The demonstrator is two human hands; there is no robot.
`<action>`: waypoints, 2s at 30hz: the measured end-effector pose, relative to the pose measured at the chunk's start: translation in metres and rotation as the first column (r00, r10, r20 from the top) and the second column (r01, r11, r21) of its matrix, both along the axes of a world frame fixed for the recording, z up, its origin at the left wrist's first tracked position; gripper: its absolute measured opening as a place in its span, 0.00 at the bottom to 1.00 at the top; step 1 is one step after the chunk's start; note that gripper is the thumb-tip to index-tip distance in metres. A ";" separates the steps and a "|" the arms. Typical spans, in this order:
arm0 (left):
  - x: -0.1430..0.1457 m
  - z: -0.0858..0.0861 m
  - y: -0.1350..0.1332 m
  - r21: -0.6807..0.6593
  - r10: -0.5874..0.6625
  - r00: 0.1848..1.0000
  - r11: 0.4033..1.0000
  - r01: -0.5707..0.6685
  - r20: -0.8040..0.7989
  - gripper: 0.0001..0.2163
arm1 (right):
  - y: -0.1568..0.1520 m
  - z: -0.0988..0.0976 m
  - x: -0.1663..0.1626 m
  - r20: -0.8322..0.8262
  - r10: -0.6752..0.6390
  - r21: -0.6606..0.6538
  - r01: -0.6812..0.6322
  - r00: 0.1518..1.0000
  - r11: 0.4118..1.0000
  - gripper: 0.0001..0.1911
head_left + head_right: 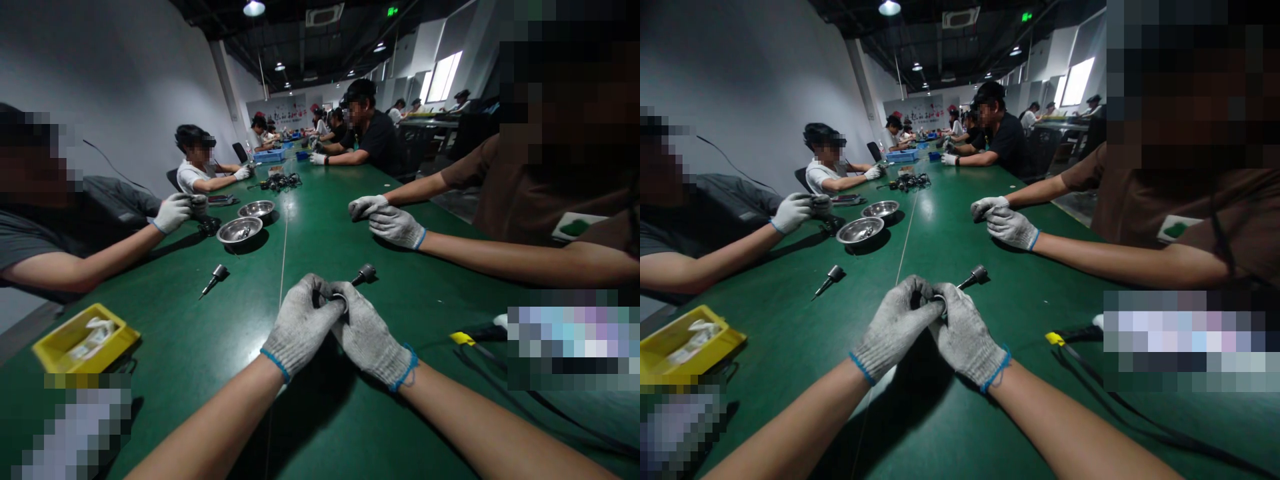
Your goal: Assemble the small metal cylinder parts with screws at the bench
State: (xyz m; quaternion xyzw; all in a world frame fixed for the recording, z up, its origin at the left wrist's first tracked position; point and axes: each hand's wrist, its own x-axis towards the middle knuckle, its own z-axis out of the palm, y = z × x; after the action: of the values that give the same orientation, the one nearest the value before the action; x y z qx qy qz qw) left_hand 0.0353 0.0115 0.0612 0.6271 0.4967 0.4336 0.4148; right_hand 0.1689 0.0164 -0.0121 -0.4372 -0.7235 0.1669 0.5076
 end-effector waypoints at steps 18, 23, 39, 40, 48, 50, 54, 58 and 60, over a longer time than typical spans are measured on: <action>-0.063 -0.039 0.044 0.196 -0.068 0.854 0.961 0.195 -0.515 0.12 | 0.004 0.016 0.003 -0.181 -0.063 -0.241 0.018 0.982 0.970 0.13; -0.066 -0.036 0.043 0.119 -0.158 0.812 0.956 0.268 -0.562 0.08 | 0.003 0.017 0.004 -0.156 -0.056 -0.232 0.018 0.986 0.973 0.10; -0.069 -0.036 0.041 0.090 -0.213 0.860 0.954 0.285 -0.464 0.06 | 0.003 0.015 0.003 -0.109 -0.037 -0.161 0.019 0.993 0.987 0.07; -0.069 -0.036 0.041 0.087 -0.216 0.861 0.954 0.286 -0.461 0.06 | 0.003 0.016 0.004 -0.106 -0.033 -0.157 0.016 0.994 0.987 0.07; -0.068 -0.029 0.037 0.070 -0.175 0.892 0.972 0.224 -0.417 0.07 | 0.002 0.015 0.003 -0.102 -0.037 -0.180 0.019 0.994 0.984 0.07; -0.066 -0.029 0.036 0.075 -0.147 0.910 0.979 0.190 -0.387 0.07 | 0.002 0.015 0.002 -0.106 -0.038 -0.185 0.018 0.994 0.983 0.08; -0.062 -0.027 0.033 0.133 -0.067 0.957 0.985 0.109 -0.283 0.07 | 0.003 0.013 0.001 -0.113 -0.067 -0.161 0.048 0.991 0.986 0.09; -0.049 -0.015 0.026 0.216 0.005 0.984 0.976 0.034 -0.177 0.06 | 0.004 0.011 0.001 -0.120 -0.069 -0.161 0.050 0.990 0.986 0.08; -0.040 -0.006 0.019 0.254 0.011 0.987 0.967 0.030 -0.158 0.06 | 0.004 0.010 0.002 -0.128 -0.049 -0.162 0.027 0.991 0.986 0.07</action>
State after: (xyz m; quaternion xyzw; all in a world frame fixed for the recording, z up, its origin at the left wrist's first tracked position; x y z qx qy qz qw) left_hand -0.0048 0.0307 0.0551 0.7100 0.4651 0.4409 0.2919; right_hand 0.1710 0.0206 -0.0022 -0.4782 -0.6641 0.2430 0.5208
